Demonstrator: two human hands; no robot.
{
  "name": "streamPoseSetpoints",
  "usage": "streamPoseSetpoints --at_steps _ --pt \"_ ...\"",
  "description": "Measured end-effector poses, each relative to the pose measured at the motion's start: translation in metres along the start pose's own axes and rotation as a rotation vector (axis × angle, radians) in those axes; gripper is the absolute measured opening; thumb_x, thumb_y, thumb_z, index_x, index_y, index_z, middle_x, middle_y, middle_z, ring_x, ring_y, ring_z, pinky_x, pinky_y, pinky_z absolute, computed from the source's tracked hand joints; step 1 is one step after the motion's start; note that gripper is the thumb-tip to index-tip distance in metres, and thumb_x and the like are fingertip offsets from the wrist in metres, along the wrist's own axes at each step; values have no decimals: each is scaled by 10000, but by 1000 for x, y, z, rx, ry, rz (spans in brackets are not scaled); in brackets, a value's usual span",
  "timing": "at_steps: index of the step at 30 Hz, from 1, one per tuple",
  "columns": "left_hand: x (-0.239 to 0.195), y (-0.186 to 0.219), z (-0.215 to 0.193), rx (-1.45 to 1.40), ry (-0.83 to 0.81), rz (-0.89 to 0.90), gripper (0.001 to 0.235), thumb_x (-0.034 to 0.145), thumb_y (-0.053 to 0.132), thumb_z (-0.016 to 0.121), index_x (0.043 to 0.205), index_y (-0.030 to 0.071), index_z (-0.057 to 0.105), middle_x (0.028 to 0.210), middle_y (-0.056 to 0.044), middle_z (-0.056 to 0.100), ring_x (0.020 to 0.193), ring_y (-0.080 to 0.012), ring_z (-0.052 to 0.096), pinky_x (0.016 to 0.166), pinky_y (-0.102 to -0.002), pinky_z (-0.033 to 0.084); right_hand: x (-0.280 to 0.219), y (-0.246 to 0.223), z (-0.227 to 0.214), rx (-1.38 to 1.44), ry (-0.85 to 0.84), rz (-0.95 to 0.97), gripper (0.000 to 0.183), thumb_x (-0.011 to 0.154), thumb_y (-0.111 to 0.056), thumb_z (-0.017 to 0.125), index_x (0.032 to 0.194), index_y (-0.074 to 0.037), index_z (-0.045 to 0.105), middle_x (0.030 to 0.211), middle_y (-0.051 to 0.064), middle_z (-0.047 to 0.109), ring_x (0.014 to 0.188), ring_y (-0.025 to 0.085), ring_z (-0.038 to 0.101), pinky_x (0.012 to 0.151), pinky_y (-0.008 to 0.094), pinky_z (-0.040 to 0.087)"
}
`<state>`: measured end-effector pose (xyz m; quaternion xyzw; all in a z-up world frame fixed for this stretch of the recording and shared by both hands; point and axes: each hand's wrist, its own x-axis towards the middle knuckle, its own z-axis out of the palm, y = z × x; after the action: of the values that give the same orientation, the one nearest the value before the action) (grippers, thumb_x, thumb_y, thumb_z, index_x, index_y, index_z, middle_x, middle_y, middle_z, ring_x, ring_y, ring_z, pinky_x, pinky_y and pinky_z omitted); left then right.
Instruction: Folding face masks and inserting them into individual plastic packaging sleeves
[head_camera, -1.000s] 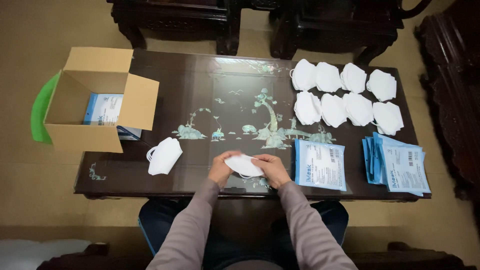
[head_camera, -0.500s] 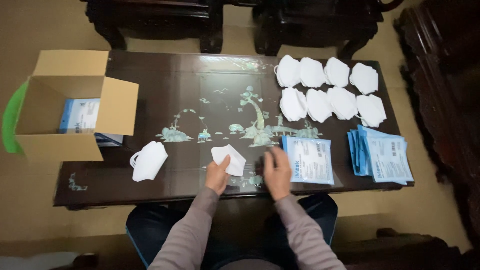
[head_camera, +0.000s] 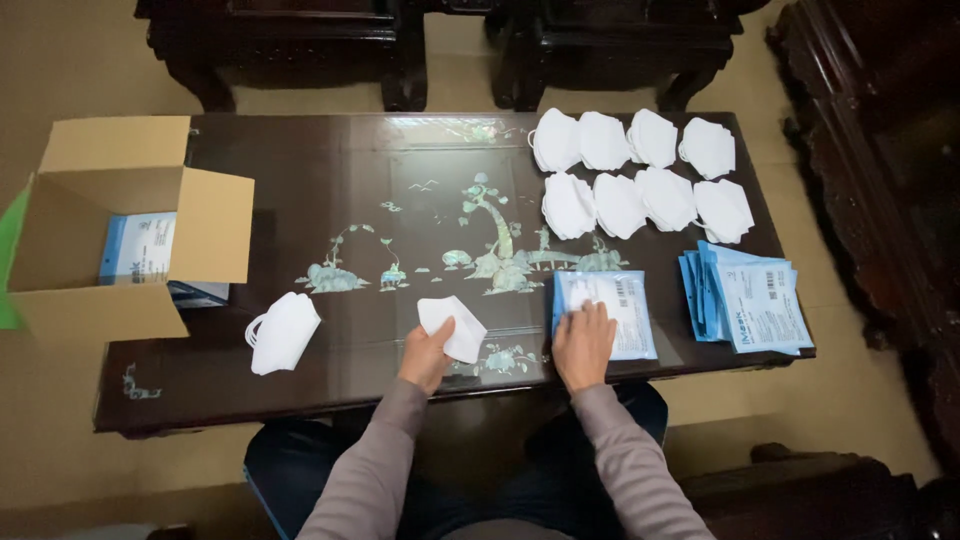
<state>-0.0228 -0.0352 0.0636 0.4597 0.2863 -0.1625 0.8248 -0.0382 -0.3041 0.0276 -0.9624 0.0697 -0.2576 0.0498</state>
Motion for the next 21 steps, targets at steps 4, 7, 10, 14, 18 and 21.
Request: streamPoseSetpoints --at_steps 4,7,10,14,18,21 --pt "10 -30 23 37 -39 41 380 924 182 812 1162 -84 683 970 -178 722 877 -216 712 725 -433 626 -5 -30 -16 13 18 -70 81 911 -175 701 928 -98 685 1162 130 730 1210 341 665 1007 514 483" --pt "18 -45 37 98 -132 77 314 901 195 842 1085 -31 723 897 -119 740 808 -161 718 683 -356 627 -9 -55 -23 186 27 -157 64 900 -109 709 907 -50 684 1107 179 732 1164 389 673 977 485 514" --pt "28 -48 37 147 -177 134 294 928 209 821 1075 -32 739 932 -117 745 831 -147 660 674 -356 597 -14 -65 -24 252 -35 -181 93 857 -51 698 944 -22 683 1124 172 722 1176 381 677 949 448 545" --pt "30 -46 29 492 -194 193 368 965 270 755 1177 -30 742 1023 -153 775 941 -166 674 743 -394 584 -13 -64 -24 330 -182 -83 116 973 -77 608 1046 -3 661 1143 205 706 1157 395 678 957 447 551" --pt "11 -27 35 770 -253 260 366 1004 324 682 1204 28 758 998 -156 786 929 -217 747 708 -391 586 -6 -64 -34 366 -220 57 189 1064 -196 532 1119 -33 611 1160 180 717 1128 359 698 894 463 577" --pt "30 -42 32 933 -246 350 382 1013 335 654 1188 3 730 960 -192 771 916 -317 763 689 -419 581 -9 -59 -25 349 -224 61 175 1074 -213 522 1119 -64 603 1163 151 729 1104 324 717 859 446 595"
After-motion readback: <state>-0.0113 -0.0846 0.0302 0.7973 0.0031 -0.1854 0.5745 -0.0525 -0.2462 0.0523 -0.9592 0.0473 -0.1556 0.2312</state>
